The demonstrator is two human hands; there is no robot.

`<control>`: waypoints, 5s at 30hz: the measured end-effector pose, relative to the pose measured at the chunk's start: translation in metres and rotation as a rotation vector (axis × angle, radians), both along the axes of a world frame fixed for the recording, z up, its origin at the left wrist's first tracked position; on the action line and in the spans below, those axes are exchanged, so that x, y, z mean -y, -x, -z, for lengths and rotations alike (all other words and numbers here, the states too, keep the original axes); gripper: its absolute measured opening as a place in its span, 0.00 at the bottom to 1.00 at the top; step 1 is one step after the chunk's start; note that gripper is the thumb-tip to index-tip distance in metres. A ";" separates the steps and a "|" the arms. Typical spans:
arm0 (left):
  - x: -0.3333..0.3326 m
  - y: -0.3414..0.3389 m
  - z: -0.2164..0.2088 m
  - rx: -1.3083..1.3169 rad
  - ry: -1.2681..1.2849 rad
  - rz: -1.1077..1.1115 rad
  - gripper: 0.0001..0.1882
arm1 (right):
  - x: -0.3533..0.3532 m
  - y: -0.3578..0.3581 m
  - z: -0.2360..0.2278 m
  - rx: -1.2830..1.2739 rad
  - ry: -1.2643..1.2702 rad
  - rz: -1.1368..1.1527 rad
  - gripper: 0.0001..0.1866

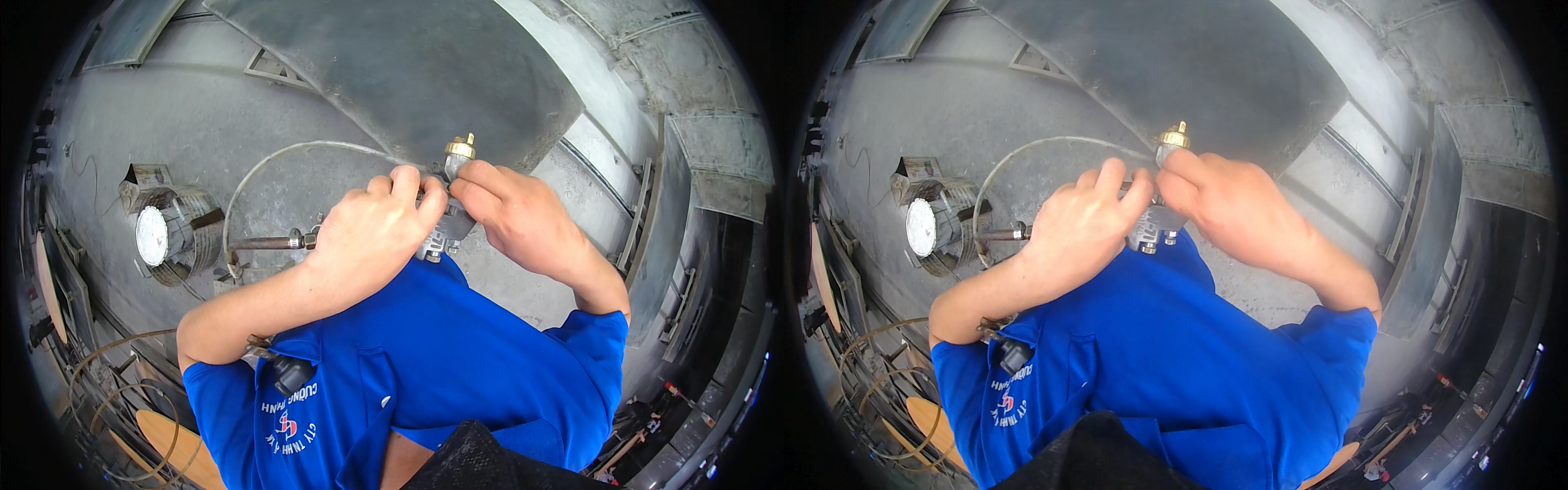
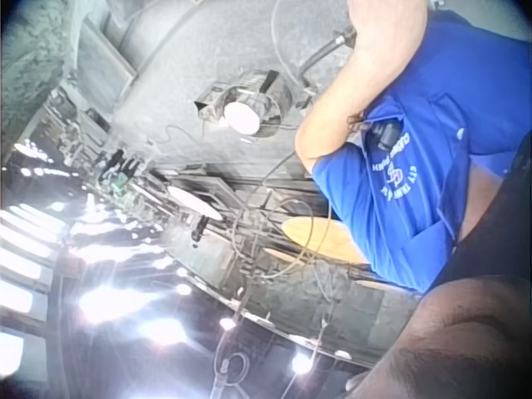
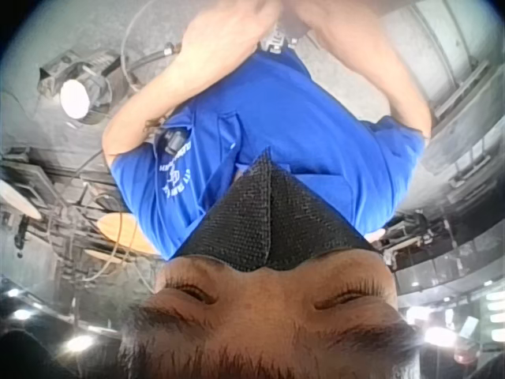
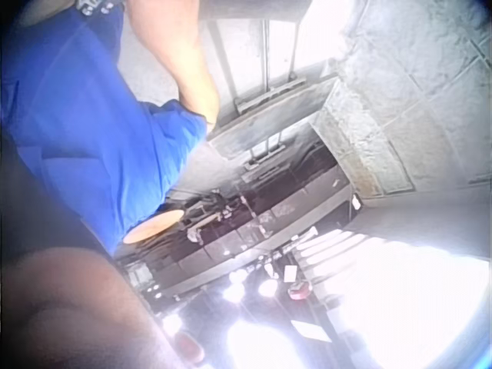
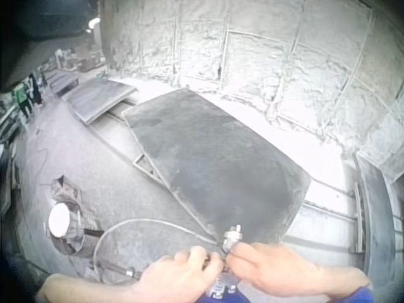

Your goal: The person repeatedly adjusts a spray gun, turning knobs and manipulating the nozzle and hose connections. They also briefly dip the gun into a container of white material and reposition the hose.

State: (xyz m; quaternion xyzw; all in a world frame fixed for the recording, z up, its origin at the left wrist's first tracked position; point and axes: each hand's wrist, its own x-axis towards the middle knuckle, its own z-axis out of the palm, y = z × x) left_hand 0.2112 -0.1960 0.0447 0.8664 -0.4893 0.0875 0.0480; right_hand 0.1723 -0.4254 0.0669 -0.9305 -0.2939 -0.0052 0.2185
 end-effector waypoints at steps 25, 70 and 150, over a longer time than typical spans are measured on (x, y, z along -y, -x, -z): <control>-0.007 -0.001 -0.004 -0.008 -0.028 -0.014 0.16 | 0.003 0.002 0.006 -0.093 -0.362 0.124 0.10; -0.011 -0.002 -0.004 -0.078 0.086 0.006 0.15 | -0.010 0.019 0.047 0.284 -0.549 0.225 0.11; -0.018 -0.008 -0.010 -0.079 0.049 0.142 0.11 | -0.002 -0.002 0.025 0.380 -0.241 -0.028 0.14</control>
